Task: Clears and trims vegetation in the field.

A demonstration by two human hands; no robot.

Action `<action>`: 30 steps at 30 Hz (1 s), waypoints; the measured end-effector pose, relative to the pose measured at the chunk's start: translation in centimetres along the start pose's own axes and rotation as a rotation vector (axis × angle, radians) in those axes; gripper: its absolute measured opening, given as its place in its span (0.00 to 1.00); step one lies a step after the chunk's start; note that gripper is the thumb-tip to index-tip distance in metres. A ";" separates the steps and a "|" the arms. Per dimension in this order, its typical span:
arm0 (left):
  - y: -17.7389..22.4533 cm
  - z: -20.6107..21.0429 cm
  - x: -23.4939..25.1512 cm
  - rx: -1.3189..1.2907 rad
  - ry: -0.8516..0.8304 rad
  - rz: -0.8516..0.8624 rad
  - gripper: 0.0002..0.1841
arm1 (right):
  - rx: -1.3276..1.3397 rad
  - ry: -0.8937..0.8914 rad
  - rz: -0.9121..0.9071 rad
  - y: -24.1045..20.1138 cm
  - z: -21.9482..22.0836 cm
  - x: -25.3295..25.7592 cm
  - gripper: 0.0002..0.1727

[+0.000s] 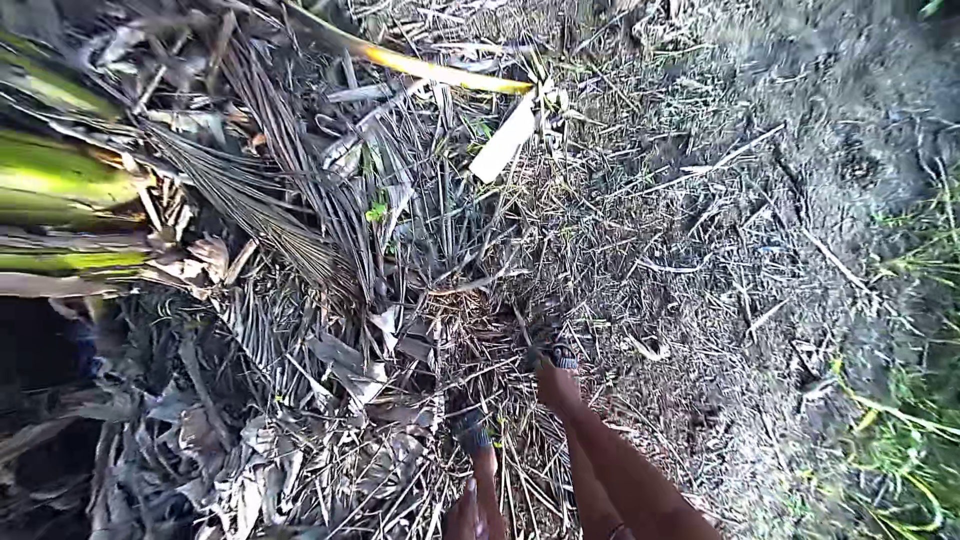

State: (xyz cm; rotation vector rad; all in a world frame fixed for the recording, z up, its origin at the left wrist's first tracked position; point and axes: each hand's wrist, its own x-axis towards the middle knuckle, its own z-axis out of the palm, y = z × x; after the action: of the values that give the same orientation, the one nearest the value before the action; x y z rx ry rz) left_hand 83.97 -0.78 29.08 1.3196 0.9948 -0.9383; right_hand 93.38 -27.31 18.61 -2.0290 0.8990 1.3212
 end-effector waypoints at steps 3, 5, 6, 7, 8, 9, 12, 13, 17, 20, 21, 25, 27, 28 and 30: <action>1.1 -2.0 0.4 0.009 0.014 0.029 0.27 | 0.011 -0.101 -0.049 1.5 3.1 -3.0 0.41; 1.0 -3.1 0.7 -0.005 0.019 0.036 0.28 | 0.112 -0.142 -0.122 1.9 5.5 -5.1 0.36; 0.6 -3.6 0.9 -0.016 0.021 0.031 0.28 | 0.173 -0.122 -0.124 1.8 7.2 -5.8 0.35; 0.2 -3.9 0.8 -0.024 0.025 0.023 0.28 | 0.253 -0.103 -0.107 1.3 8.3 -6.7 0.37; -0.2 -4.0 0.8 -0.027 0.036 0.014 0.28 | 0.322 -0.109 -0.080 0.5 8.5 -7.9 0.39; -0.7 -4.2 0.8 -0.026 0.045 0.005 0.29 | 0.367 -0.133 -0.056 -0.2 8.6 -8.2 0.40; -1.9 -4.8 0.6 -0.023 0.055 -0.022 0.29 | 0.378 -0.294 -0.257 0.5 8.9 -8.5 0.42; -2.3 -4.6 0.7 -0.036 0.060 -0.033 0.29 | 0.325 -0.334 -0.358 0.7 8.7 -9.1 0.40; -1.7 -3.0 1.2 -0.107 0.084 -0.066 0.27 | 0.088 -0.308 -0.433 0.2 6.6 -13.5 0.36; -0.7 -2.1 1.9 -0.160 -0.038 -0.002 0.22 | 0.087 -0.041 -0.377 3.7 2.6 -15.7 0.35; -0.4 -1.6 2.3 -0.187 -0.093 0.013 0.19 | 0.112 0.054 -0.380 5.5 0.8 -16.1 0.34; 0.7 0.9 3.7 -0.258 -0.291 0.046 0.14 | 0.227 0.219 -0.404 10.0 -6.9 -17.7 0.34; 1.2 2.4 4.6 -0.262 -0.377 0.087 0.11 | 0.203 0.238 -0.354 9.2 -8.7 -16.4 0.33; 1.5 3.2 5.2 -0.255 -0.407 0.104 0.10 | 0.159 0.216 -0.307 8.1 -9.0 -14.3 0.33; 2.1 4.9 6.0 -0.229 -0.429 0.116 0.09 | 0.061 0.112 -0.177 4.8 -8.3 -7.4 0.31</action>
State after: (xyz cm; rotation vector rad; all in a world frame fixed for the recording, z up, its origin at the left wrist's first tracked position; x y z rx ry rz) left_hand 88.10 -5.47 24.00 0.9227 0.6632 -0.9377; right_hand 92.16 -34.74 28.08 -2.0991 0.7779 1.0820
